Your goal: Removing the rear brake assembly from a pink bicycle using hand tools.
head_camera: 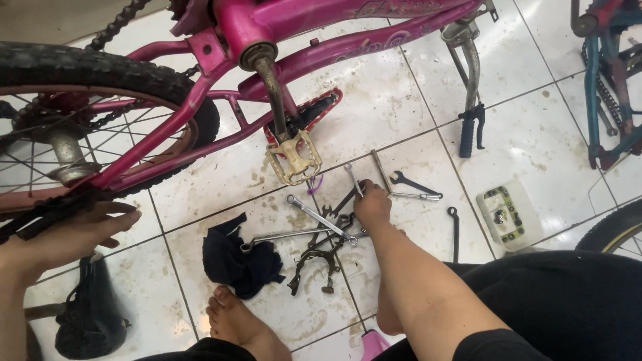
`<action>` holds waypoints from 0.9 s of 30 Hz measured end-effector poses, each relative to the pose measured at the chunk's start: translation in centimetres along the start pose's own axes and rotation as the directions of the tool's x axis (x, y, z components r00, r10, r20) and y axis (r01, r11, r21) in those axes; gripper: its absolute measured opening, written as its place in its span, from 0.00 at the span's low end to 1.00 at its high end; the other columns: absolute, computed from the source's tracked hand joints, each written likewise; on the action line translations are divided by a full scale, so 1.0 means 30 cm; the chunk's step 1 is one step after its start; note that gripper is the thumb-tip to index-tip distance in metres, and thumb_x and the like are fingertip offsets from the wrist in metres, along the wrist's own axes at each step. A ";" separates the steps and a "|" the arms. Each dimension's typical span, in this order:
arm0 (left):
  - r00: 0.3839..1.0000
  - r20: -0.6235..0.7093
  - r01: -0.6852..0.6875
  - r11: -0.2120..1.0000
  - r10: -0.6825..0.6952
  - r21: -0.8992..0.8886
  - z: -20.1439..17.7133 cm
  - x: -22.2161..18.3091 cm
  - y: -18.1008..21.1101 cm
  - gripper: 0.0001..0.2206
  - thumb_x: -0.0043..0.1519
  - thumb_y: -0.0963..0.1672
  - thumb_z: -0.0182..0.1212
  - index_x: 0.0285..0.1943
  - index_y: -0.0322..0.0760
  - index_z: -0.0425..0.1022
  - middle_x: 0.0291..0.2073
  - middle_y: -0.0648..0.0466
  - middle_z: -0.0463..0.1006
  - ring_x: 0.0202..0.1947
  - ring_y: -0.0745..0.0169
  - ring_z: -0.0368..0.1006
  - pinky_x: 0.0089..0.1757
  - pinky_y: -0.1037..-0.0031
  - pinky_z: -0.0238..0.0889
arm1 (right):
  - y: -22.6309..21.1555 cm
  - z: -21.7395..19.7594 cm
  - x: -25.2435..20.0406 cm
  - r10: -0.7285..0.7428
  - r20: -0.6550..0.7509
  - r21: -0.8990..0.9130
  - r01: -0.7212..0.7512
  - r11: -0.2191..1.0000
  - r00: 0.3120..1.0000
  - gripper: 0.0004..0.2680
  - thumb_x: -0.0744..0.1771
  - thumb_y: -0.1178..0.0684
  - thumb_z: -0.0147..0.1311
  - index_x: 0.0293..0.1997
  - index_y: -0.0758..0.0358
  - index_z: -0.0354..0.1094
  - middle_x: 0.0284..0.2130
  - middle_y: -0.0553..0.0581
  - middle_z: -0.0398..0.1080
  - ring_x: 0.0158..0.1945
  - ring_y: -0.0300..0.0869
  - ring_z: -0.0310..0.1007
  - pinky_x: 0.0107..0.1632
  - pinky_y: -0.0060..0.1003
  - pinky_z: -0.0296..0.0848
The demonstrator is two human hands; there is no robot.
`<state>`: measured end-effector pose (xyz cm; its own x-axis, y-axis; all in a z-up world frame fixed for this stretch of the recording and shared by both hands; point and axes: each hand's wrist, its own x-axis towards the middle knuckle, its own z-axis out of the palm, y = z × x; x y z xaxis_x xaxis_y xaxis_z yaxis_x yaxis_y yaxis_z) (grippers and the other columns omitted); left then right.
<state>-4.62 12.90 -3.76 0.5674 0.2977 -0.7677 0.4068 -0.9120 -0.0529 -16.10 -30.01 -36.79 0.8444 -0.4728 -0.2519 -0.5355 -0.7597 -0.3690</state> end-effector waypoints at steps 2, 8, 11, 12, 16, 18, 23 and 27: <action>1.000 0.000 -0.008 0.998 0.008 -0.056 -0.001 -0.003 0.004 0.29 0.66 0.56 0.51 0.73 0.41 0.68 0.65 0.46 0.75 0.59 0.40 0.78 0.58 0.50 0.69 | 0.004 0.021 -0.010 -0.073 -0.014 0.080 0.074 0.994 0.997 0.13 0.64 0.54 0.55 0.55 0.56 0.70 0.42 0.60 0.75 0.47 0.55 0.74 0.49 0.51 0.72; 0.999 0.011 -0.036 0.999 0.036 -0.033 -0.001 0.017 -0.007 0.30 0.65 0.57 0.50 0.74 0.42 0.64 0.68 0.45 0.72 0.60 0.38 0.79 0.63 0.46 0.65 | -0.067 -0.013 -0.047 -0.030 0.234 0.448 -0.080 0.890 0.972 0.14 0.66 0.54 0.58 0.58 0.54 0.71 0.37 0.53 0.78 0.40 0.42 0.76 0.46 0.36 0.75; 0.996 -0.062 -0.062 0.998 0.060 -0.025 -0.016 -0.060 0.027 0.31 0.63 0.57 0.54 0.71 0.37 0.70 0.62 0.44 0.78 0.54 0.36 0.83 0.58 0.49 0.73 | -0.067 -0.017 -0.042 -0.017 0.135 0.464 -0.049 0.884 0.991 0.12 0.66 0.54 0.54 0.55 0.56 0.74 0.37 0.54 0.77 0.38 0.44 0.75 0.45 0.37 0.75; 0.996 -0.064 -0.059 0.998 0.057 -0.029 -0.021 -0.064 0.022 0.31 0.63 0.57 0.54 0.71 0.37 0.70 0.62 0.44 0.78 0.54 0.36 0.83 0.58 0.49 0.73 | -0.071 -0.021 -0.045 -0.022 0.136 0.465 -0.044 0.884 0.990 0.12 0.66 0.54 0.54 0.55 0.56 0.74 0.37 0.54 0.77 0.38 0.44 0.75 0.45 0.37 0.75; 1.000 0.023 -0.001 0.979 0.006 -0.204 -0.019 -0.050 -0.017 0.26 0.68 0.54 0.51 0.71 0.37 0.70 0.64 0.40 0.76 0.62 0.37 0.74 0.62 0.49 0.65 | -0.026 0.014 -0.052 0.001 -0.153 0.484 0.074 0.872 0.988 0.11 0.66 0.58 0.48 0.51 0.66 0.72 0.43 0.64 0.74 0.42 0.51 0.75 0.47 0.43 0.73; 1.000 -0.005 -0.011 0.967 0.010 -0.254 -0.016 -0.012 -0.050 0.23 0.70 0.51 0.53 0.69 0.32 0.73 0.60 0.37 0.79 0.58 0.35 0.77 0.58 0.50 0.69 | -0.009 0.034 -0.054 0.002 -0.217 0.436 0.095 0.895 0.976 0.10 0.66 0.58 0.49 0.50 0.65 0.73 0.45 0.64 0.73 0.49 0.54 0.72 0.53 0.44 0.71; 1.000 0.027 -0.008 0.993 0.011 -0.116 -0.020 -0.021 -0.051 0.26 0.69 0.54 0.48 0.71 0.40 0.71 0.66 0.43 0.74 0.63 0.37 0.74 0.62 0.49 0.66 | -0.068 -0.059 -0.144 -0.244 -0.022 0.386 0.234 0.893 0.969 0.09 0.61 0.53 0.55 0.41 0.64 0.73 0.33 0.60 0.72 0.32 0.49 0.71 0.37 0.41 0.73; 0.999 -0.036 -0.014 0.995 0.011 -0.102 -0.026 -0.068 -0.031 0.27 0.66 0.56 0.51 0.69 0.40 0.74 0.64 0.43 0.77 0.64 0.38 0.73 0.65 0.46 0.62 | -0.068 -0.032 -0.162 -0.379 0.260 0.161 0.347 0.924 0.888 0.14 0.60 0.46 0.60 0.47 0.56 0.76 0.37 0.55 0.74 0.44 0.49 0.73 0.47 0.42 0.73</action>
<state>-5.61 13.37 -1.63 0.5971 0.2977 -0.7449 0.4694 -0.8827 0.0234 -19.11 -26.60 -33.94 0.9486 -0.0162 -0.3162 -0.2043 -0.7943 -0.5722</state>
